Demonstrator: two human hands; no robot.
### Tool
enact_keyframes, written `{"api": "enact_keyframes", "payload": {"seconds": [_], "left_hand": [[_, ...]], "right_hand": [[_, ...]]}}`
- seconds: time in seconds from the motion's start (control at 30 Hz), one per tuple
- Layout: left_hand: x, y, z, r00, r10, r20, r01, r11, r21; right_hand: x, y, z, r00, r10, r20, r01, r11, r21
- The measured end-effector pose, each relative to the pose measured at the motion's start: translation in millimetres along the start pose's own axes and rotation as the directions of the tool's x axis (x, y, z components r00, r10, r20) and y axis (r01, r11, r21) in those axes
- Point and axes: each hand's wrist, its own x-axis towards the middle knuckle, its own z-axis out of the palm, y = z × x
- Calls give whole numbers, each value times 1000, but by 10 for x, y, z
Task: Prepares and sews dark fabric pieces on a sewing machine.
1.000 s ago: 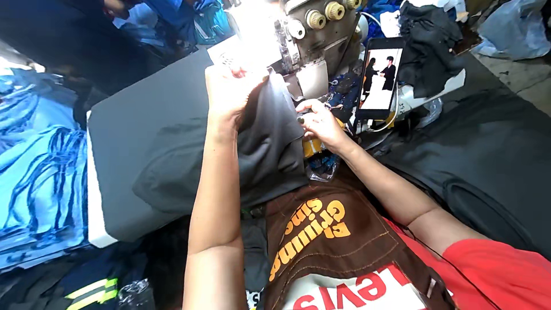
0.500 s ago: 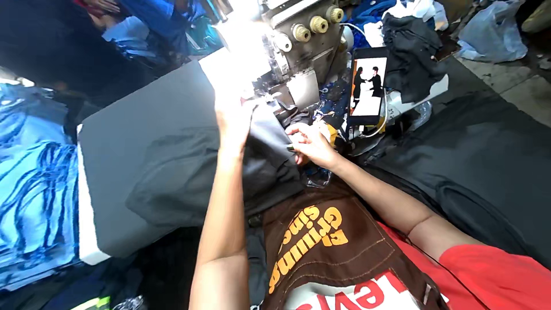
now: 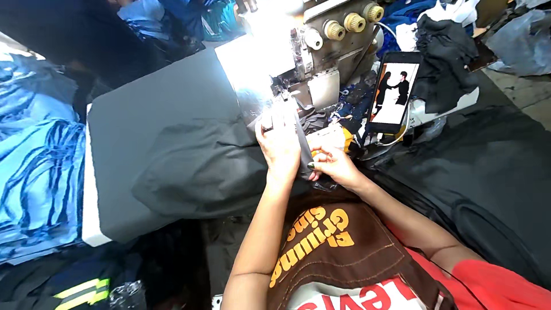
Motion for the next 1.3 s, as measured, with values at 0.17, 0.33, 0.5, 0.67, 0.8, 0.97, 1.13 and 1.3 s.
{"api": "enact_keyframes", "payload": {"seconds": [0.17, 0.33, 0.5, 0.67, 0.8, 0.97, 1.13, 1.3], "left_hand": [[24, -21, 59, 1000, -4, 12, 4, 999, -33], [-33, -71, 127, 981, 34, -192, -58, 991, -120], [100, -65, 105, 990, -18, -137, -5, 987, -162], [329, -178, 33, 1000, 2, -11, -4, 987, -162], [678, -474, -11, 986, -60, 159, 111, 936, -335], [1236, -671, 41, 941, -79, 330, 153, 967, -203], [1658, -860, 212, 948, -122, 293, 189, 959, -213], [1707, -1188, 298, 913, -365, 182, 401, 883, -243]], "right_hand": [[33, -72, 13, 998, -52, -36, 52, 999, -3], [17, -49, 53, 994, -67, -81, 65, 997, -36], [37, -68, 62, 990, -109, -89, 106, 994, -34], [162, -139, 63, 982, -176, -74, 174, 984, -30], [470, -278, 74, 942, -329, -65, 319, 938, -136], [901, -401, 108, 901, -422, -101, 365, 862, -352], [940, -341, 160, 852, -504, -143, 395, 797, -458], [915, -352, 163, 842, -526, -119, 401, 758, -514]]}}
